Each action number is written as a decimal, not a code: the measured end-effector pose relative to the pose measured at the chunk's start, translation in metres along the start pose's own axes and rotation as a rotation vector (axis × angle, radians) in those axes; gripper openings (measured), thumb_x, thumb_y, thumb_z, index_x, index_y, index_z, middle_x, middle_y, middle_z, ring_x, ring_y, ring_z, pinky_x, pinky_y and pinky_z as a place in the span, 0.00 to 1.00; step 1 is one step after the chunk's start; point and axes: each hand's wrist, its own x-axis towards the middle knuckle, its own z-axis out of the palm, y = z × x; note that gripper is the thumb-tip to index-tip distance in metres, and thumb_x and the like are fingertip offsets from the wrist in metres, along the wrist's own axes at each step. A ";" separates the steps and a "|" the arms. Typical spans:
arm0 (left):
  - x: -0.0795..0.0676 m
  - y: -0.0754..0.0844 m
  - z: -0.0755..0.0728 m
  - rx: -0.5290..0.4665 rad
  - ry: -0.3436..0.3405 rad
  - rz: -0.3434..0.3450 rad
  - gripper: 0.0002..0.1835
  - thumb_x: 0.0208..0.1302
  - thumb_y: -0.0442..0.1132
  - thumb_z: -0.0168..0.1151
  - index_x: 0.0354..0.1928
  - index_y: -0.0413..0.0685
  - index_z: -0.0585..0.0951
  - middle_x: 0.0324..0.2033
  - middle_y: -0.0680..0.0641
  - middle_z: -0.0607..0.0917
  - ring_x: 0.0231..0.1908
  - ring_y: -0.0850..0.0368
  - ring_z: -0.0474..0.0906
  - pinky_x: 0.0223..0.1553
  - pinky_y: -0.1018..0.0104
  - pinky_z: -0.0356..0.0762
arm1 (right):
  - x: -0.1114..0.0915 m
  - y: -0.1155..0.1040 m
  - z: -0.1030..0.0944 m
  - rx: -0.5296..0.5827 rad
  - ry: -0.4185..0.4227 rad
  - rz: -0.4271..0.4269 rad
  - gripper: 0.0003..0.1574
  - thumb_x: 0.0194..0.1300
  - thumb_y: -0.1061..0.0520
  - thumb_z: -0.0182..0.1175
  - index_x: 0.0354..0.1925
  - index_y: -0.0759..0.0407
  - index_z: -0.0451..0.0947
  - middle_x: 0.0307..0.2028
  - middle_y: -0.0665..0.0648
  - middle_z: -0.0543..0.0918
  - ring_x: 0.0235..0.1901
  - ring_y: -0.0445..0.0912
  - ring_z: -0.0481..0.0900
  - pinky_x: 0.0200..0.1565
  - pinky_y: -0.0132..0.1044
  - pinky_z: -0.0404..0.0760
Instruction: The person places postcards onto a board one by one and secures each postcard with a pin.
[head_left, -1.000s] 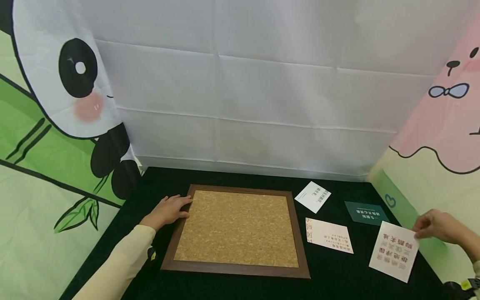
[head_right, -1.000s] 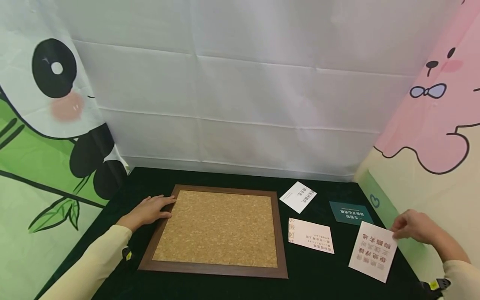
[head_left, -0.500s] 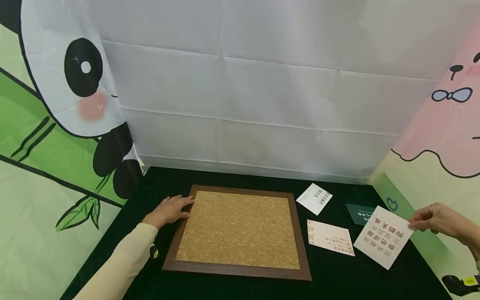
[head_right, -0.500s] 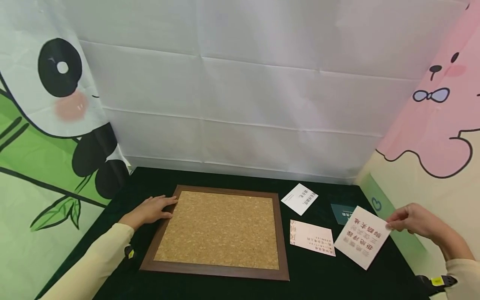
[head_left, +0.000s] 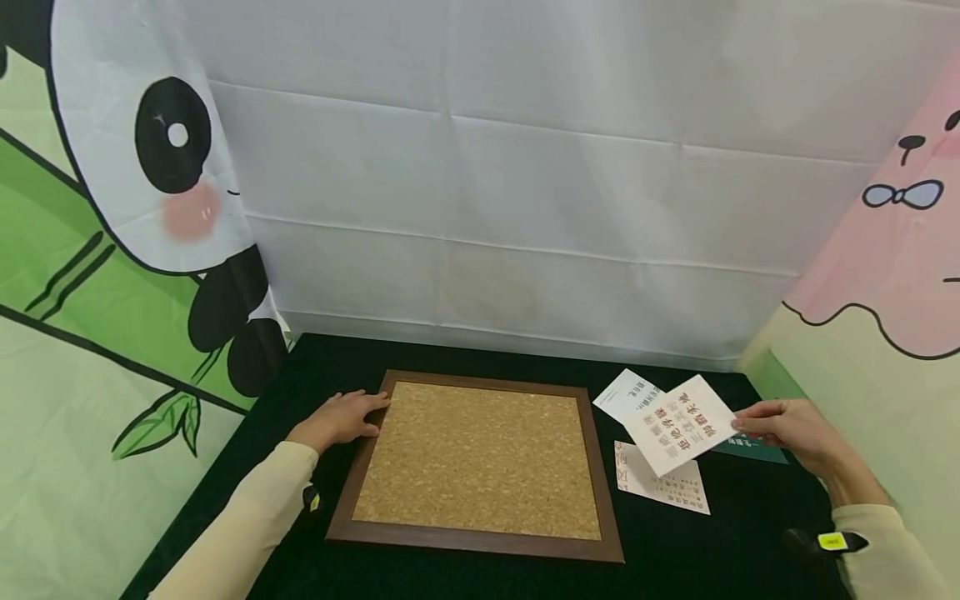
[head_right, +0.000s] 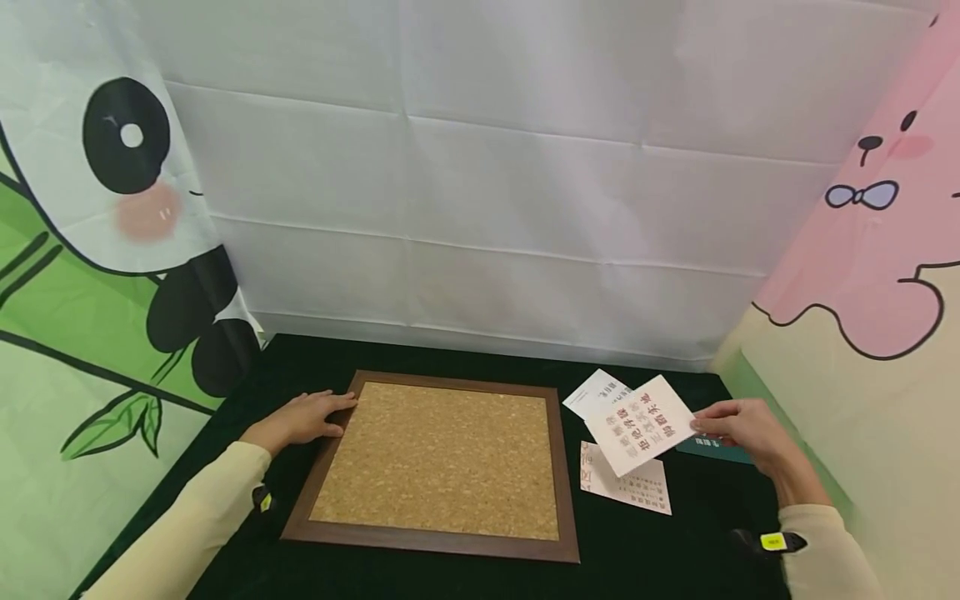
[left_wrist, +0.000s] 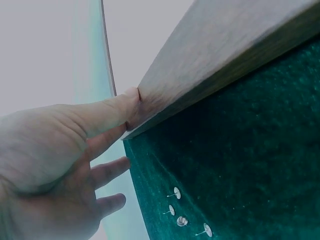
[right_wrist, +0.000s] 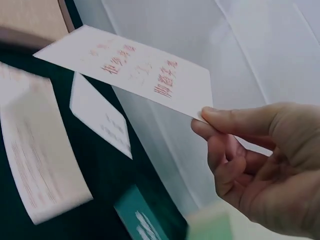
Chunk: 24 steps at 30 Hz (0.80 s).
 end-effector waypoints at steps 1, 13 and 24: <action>0.000 0.000 0.000 0.002 -0.001 0.000 0.32 0.66 0.42 0.63 0.70 0.44 0.67 0.73 0.40 0.63 0.72 0.33 0.54 0.68 0.32 0.47 | 0.004 -0.002 0.008 0.032 0.003 0.008 0.23 0.68 0.53 0.61 0.47 0.75 0.80 0.31 0.47 0.86 0.29 0.42 0.78 0.31 0.34 0.76; 0.001 0.004 -0.001 -0.007 -0.016 -0.012 0.33 0.65 0.41 0.63 0.71 0.44 0.66 0.73 0.40 0.62 0.72 0.33 0.53 0.68 0.32 0.47 | 0.040 -0.038 0.096 0.311 0.144 0.147 0.10 0.64 0.60 0.63 0.40 0.67 0.85 0.24 0.47 0.82 0.26 0.43 0.78 0.29 0.33 0.77; 0.001 0.002 -0.002 0.002 -0.002 -0.028 0.33 0.64 0.39 0.65 0.70 0.44 0.68 0.72 0.38 0.64 0.71 0.33 0.56 0.68 0.32 0.47 | 0.068 -0.081 0.191 0.531 0.240 0.231 0.12 0.61 0.64 0.65 0.41 0.73 0.83 0.19 0.49 0.82 0.20 0.39 0.76 0.23 0.28 0.72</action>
